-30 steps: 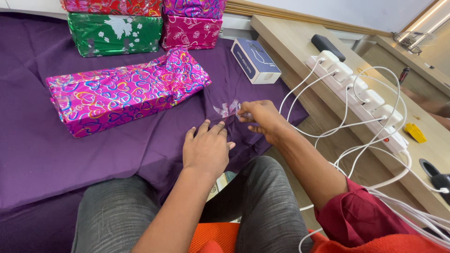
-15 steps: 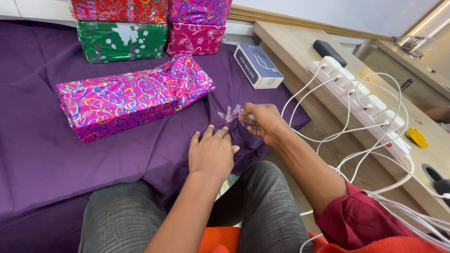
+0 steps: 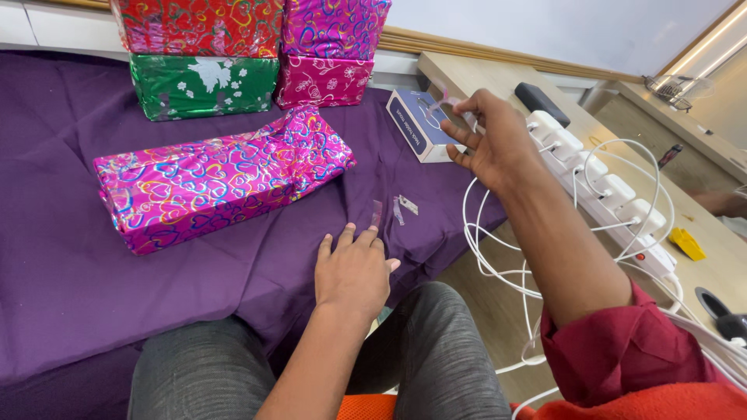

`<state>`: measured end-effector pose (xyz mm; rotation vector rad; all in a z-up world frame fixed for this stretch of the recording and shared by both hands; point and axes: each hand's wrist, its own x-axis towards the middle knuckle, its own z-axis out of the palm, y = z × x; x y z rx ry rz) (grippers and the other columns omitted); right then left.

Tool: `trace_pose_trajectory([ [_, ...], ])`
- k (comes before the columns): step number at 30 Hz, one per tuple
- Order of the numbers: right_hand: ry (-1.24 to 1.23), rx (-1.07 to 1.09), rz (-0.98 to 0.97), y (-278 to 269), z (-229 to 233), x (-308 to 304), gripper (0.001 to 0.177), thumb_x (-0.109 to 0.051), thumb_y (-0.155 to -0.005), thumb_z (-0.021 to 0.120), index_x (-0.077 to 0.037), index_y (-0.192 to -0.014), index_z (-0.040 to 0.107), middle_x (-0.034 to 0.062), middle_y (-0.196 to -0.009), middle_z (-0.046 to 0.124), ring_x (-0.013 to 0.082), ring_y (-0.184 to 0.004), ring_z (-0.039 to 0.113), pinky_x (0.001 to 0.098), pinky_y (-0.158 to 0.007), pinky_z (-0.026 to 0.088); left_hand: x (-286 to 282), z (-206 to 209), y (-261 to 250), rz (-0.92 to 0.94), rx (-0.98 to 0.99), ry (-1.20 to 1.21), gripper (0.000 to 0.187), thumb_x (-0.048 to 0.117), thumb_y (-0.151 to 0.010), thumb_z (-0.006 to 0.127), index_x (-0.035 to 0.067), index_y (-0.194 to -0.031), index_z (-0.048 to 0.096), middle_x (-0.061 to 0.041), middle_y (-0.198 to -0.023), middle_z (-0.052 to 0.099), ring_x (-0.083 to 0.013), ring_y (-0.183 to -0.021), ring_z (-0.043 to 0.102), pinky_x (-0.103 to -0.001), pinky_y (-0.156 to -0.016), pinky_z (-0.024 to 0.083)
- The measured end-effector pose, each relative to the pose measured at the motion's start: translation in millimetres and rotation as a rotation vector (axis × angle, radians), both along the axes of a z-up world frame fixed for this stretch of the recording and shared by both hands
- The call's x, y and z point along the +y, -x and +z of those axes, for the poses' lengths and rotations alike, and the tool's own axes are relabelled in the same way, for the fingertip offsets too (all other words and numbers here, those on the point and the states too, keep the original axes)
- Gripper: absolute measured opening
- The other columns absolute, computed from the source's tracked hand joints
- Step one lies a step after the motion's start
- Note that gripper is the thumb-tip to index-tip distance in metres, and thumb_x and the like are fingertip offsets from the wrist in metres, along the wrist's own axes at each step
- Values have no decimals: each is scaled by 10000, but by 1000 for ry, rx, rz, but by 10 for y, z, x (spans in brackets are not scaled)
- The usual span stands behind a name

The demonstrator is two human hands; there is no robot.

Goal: The person tapes a pink heart-patterned gift box on a purple-covered table, then picks up a red heart-patterned box and smooths its surface. The person uses clear tape to secure the wrapping paper on the edges and corners of the boxes.

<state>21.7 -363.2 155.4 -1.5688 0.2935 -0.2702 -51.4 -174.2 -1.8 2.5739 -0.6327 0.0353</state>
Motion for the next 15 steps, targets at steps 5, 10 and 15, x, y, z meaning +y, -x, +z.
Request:
trace_pose_trajectory([
  [5, -171, 13, 203, 147, 81, 158, 186, -227, -848, 630, -101, -983, 610, 24, -1039, 624, 195, -1005, 666, 388, -798, 502, 26, 67, 17, -20, 39, 8, 457, 396, -956, 610, 93, -1298, 633, -28, -1499, 483, -276, -1460, 350, -538, -1173, 263],
  [10, -232, 24, 354, 305, -10, 291, 203, -238, -908, 634, -76, -1030, 626, 6, -1026, 630, 195, -1025, 666, 378, -825, 514, 146, 148, 4, 21, -150, 164, 274, 254, -901, 645, 78, -1097, 722, -65, -1469, 511, -274, -1382, 455, -526, -1111, 332],
  [15, -295, 19, 484, 392, -42, 290, 141, -239, -961, 638, -143, -1064, 646, 17, -1043, 669, 202, -1012, 657, 387, -841, 508, 182, 334, -34, 172, -75, 561, 236, 249, -970, 586, 102, -1055, 750, -61, -1279, 655, -259, -1125, 639, -452, -960, 475],
])
